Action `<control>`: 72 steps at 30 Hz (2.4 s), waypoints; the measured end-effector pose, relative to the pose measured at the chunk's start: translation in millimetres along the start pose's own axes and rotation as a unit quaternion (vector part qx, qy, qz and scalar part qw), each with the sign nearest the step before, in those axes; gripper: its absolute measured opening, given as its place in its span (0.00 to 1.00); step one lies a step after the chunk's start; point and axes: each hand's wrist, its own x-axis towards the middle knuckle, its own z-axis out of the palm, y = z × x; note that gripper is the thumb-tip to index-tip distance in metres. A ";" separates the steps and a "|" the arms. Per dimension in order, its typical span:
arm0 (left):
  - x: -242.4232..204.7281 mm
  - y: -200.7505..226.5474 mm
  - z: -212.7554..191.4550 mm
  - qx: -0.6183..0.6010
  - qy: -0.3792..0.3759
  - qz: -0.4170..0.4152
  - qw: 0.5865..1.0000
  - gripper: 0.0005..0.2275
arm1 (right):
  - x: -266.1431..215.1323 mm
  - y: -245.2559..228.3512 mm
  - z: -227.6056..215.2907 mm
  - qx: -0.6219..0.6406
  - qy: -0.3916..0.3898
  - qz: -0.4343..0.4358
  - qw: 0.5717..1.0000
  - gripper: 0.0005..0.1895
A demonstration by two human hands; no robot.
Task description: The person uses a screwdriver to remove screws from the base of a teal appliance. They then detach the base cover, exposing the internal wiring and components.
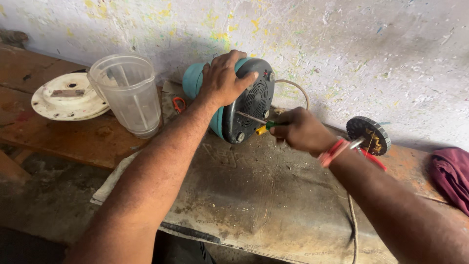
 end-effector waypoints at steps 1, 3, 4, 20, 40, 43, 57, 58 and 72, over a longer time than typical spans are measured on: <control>-0.2 0.0 0.1 0.001 0.004 0.004 1.000 0.28 | -2.5 -3.8 1.3 -0.113 0.045 -0.141 0.982 0.11; -1.4 -1.9 -2.0 0.000 0.008 0.004 1.000 0.28 | -12.8 -15.3 10.1 -0.297 0.085 -0.141 0.941 0.08; -0.1 -1.4 -1.4 -0.005 0.006 0.002 1.000 0.28 | -18.7 -20.7 14.7 -0.386 0.106 -0.136 0.906 0.07; 17.2 -27.4 -5.2 -0.083 -0.035 -0.014 0.996 0.21 | -56.4 -7.6 23.4 -0.174 0.200 -0.156 0.952 0.06; 32.4 -57.7 6.6 -0.123 -0.003 -0.025 0.992 0.16 | 79.6 -6.3 -12.9 -0.125 0.179 -0.196 0.956 0.27; 28.6 -63.2 2.3 -0.159 0.011 -0.008 0.987 0.16 | 146.7 -45.5 -20.3 -0.172 0.146 -0.278 0.934 0.26; 16.8 -80.1 9.1 -0.132 0.053 0.033 0.989 0.13 | 241.9 -0.8 37.3 -0.105 0.167 -0.239 0.951 0.25; 23.2 -76.3 10.5 -0.139 0.046 0.036 0.989 0.14 | 241.2 3.8 26.1 -0.091 0.144 -0.205 0.964 0.25; 11.5 -73.5 -2.6 -0.189 0.045 0.054 0.980 0.16 | 101.4 -13.7 26.4 -0.109 0.225 -0.293 0.923 0.19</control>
